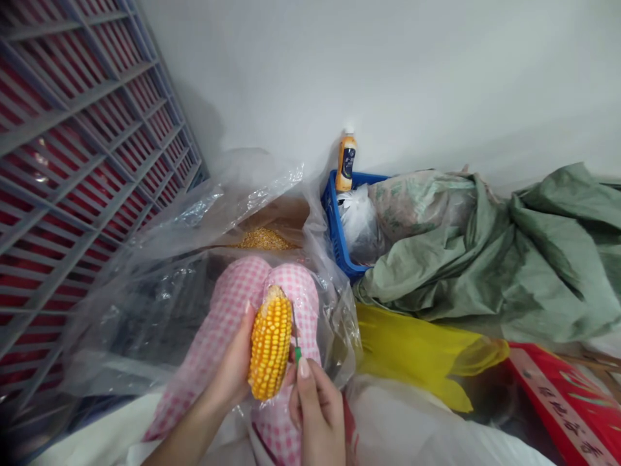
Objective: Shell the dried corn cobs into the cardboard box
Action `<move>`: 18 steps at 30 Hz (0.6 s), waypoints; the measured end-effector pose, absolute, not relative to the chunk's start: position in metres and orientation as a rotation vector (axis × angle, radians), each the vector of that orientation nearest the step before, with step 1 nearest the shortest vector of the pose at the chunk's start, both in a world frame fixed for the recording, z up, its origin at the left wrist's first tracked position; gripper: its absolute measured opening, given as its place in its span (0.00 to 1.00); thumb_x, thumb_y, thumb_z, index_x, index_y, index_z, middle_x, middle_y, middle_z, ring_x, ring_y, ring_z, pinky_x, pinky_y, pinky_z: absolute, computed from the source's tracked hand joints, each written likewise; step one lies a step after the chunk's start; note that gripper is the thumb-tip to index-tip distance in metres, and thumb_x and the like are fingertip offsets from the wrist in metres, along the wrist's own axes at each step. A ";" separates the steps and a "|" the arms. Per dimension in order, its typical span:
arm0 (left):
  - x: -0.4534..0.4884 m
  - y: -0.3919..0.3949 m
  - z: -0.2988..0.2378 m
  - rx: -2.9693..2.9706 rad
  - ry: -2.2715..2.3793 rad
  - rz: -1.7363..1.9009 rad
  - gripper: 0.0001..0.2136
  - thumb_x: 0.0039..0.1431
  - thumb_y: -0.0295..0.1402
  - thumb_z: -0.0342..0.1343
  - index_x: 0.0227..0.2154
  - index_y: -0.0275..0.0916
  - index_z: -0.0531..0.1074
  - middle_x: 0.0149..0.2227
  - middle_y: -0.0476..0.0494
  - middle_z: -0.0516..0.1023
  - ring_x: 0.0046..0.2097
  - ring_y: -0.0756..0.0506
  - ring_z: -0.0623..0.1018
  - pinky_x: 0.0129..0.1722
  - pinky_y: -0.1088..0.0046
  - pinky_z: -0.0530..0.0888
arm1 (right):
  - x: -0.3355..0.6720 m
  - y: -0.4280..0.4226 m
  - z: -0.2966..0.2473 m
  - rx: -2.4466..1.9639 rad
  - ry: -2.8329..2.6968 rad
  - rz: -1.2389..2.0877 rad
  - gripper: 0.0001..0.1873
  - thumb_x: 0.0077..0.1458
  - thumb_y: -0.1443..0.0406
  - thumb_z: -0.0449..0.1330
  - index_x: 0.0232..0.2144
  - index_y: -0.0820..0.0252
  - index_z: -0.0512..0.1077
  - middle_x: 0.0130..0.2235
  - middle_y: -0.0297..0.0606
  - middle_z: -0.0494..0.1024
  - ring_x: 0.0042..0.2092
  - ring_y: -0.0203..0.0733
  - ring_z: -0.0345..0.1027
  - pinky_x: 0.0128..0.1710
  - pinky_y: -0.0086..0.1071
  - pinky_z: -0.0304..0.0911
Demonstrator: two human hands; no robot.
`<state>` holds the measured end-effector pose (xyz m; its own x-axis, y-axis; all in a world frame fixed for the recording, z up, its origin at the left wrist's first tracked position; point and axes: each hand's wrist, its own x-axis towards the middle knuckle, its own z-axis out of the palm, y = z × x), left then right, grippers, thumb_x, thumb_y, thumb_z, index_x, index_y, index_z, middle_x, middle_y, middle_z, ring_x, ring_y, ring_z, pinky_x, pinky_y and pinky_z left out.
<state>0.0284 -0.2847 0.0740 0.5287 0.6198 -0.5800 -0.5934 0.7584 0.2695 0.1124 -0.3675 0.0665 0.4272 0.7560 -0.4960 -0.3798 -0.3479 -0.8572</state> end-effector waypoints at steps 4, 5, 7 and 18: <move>0.027 -0.277 0.075 0.035 0.785 0.829 0.21 0.59 0.44 0.45 0.46 0.33 0.71 0.31 0.39 0.79 0.35 0.42 0.79 0.32 0.71 0.75 | 0.121 -0.375 0.071 -1.561 -0.354 1.104 0.20 0.46 0.51 0.59 0.27 0.64 0.72 0.13 0.25 0.56 0.16 0.26 0.45 0.15 0.21 0.45; 0.025 -0.275 0.075 0.027 0.825 0.879 0.20 0.59 0.41 0.47 0.47 0.34 0.70 0.32 0.40 0.79 0.37 0.42 0.79 0.34 0.71 0.74 | 0.121 -0.376 0.072 -1.598 -0.375 1.054 0.20 0.45 0.51 0.60 0.29 0.63 0.73 0.15 0.28 0.61 0.17 0.28 0.51 0.17 0.22 0.50; 0.021 -0.270 0.072 0.015 0.885 0.927 0.18 0.58 0.37 0.49 0.49 0.35 0.68 0.35 0.41 0.79 0.39 0.43 0.78 0.38 0.72 0.74 | 0.119 -0.377 0.072 -1.692 -0.435 0.940 0.19 0.43 0.52 0.62 0.29 0.63 0.75 0.22 0.35 0.72 0.24 0.33 0.63 0.24 0.24 0.60; 0.010 -0.261 0.072 -0.039 0.882 0.821 0.19 0.57 0.40 0.50 0.45 0.32 0.70 0.31 0.39 0.79 0.33 0.43 0.79 0.33 0.69 0.74 | 0.110 -0.377 0.074 -1.850 -0.785 0.815 0.18 0.47 0.52 0.58 0.30 0.61 0.76 0.28 0.39 0.77 0.34 0.40 0.71 0.32 0.24 0.66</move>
<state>0.0103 -0.2611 0.0723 0.3578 0.6206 -0.6977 -0.6509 0.7016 0.2901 0.1096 -0.3772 0.0744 0.5750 0.7929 -0.2018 0.1719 -0.3582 -0.9177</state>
